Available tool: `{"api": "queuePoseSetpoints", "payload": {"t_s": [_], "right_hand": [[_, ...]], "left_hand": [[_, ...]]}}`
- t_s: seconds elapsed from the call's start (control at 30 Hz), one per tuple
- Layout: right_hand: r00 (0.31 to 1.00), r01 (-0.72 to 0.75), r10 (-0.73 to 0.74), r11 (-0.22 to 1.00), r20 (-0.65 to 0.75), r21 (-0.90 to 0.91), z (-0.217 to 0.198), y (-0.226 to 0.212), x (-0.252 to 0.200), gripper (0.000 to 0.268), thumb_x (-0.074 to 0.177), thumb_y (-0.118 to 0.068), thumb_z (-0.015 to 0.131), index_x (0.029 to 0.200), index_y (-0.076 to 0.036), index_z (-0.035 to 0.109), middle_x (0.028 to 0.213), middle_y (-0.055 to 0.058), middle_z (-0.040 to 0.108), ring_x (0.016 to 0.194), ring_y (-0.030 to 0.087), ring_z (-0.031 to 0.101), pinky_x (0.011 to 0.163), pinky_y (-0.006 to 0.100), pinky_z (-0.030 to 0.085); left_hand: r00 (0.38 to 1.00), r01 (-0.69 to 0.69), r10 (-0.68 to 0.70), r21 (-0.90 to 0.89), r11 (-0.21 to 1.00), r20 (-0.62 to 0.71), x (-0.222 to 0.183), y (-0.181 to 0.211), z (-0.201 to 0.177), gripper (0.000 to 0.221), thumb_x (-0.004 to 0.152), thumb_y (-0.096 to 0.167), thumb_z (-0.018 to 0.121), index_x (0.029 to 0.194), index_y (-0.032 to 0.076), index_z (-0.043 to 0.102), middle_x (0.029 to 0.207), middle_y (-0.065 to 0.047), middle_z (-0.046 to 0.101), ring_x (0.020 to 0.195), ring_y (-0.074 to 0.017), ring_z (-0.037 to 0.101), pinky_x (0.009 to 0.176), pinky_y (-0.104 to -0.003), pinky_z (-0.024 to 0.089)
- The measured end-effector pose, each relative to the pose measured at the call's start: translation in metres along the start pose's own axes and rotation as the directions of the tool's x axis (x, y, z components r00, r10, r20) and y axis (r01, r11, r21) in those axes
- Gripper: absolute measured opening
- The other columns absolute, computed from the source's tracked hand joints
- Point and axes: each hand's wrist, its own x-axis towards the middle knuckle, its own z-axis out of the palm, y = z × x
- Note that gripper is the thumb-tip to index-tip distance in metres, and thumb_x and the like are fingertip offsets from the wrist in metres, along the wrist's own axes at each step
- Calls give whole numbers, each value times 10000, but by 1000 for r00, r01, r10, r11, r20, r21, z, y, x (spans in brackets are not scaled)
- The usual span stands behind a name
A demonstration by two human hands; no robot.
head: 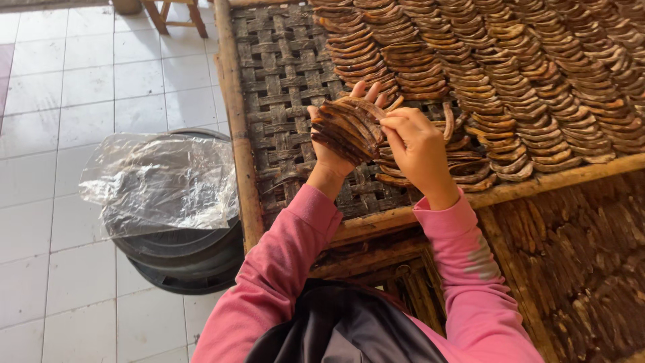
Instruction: The person stacks slices of dried fruit by hand into a pile and then places the stack into a plastic bag.
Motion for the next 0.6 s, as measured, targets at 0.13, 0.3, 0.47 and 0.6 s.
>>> {"api": "queuePoseSetpoints", "payload": {"t_s": [0.13,0.3,0.47,0.6], "right_hand": [[996,-81,84,992,-22,101,6,5,-7,115,1009,26,709,1120,-3,693,1092,147,718,965,295,725,816,360,576],[996,-81,85,992,-32,96,12,13,-11,101,1009,14,722,1105,0,693,1081,150,730,955,275,737,800,336,585],[986,-163,167,979,-24,122,14,16,-17,96,1001,16,721,1096,6,712,1059,134,740,877,216,732,751,307,578],[985,-167,170,981,-23,103,12,13,-21,106,995,22,712,1100,9,713,1060,134,738,870,206,721,751,307,574]], "left_hand": [[996,65,-59,-83,994,66,3,0,-9,1045,985,859,203,1617,33,303,1657,-202,324,1527,-347,327,1257,-513,312],[999,37,-36,-72,997,11,5,-2,-6,1033,985,859,176,1591,32,302,1642,-215,321,1516,-357,324,1238,-533,315],[999,37,-37,-33,999,-5,0,1,2,1038,955,869,138,1601,72,292,1650,-194,303,1519,-352,313,1212,-563,329],[999,39,-39,15,999,-8,0,1,4,1043,947,871,117,1608,80,280,1663,-189,287,1528,-353,305,1206,-577,333]]}}
